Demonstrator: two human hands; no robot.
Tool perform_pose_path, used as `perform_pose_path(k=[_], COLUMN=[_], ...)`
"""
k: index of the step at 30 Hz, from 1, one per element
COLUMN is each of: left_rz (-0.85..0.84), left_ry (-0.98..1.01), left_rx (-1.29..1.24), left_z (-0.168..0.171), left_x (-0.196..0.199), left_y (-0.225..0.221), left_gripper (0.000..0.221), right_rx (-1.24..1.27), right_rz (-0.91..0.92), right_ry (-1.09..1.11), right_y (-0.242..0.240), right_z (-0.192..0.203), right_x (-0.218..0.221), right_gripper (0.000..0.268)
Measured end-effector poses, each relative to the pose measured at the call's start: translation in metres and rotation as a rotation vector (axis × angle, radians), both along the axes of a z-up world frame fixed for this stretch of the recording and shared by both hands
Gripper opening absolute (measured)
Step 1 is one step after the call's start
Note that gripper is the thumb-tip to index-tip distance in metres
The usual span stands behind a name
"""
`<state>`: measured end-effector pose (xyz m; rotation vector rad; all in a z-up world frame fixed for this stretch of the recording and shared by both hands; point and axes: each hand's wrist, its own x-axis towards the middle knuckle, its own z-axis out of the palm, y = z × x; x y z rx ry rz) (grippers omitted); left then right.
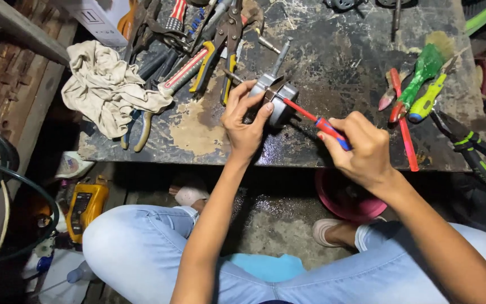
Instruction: A person uses a screwdriver to pry and adjust the casing of a small electric motor on a workbench.
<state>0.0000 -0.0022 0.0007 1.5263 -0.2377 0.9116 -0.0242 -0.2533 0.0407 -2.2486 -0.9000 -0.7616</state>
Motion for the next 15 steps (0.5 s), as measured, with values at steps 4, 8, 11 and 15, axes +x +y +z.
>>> perform_pose_path(k=[4,8,11,15], left_rz=[-0.017,-0.012,-0.023,0.022], left_ry=[-0.008,-0.014,-0.013,-0.034], left_rx=[0.000,0.026,0.040,0.104], left_z=[0.000,-0.001,0.002,0.004], left_x=[0.002,0.005,0.004,0.008], left_y=[-0.002,-0.002,-0.007,-0.013], left_gripper=[0.021,0.021,0.021,0.022], right_rx=[0.143,0.351,0.589,0.690], right_rz=[0.024,-0.031,-0.028,-0.051], right_ry=[0.238,0.632,0.891,0.957], right_y=[0.003,0.003,0.000,-0.004], right_z=[0.023,0.022,0.021,0.014], right_x=[-0.005,-0.002,-0.004,-0.004], right_gripper=[0.025,0.022,0.020,0.020])
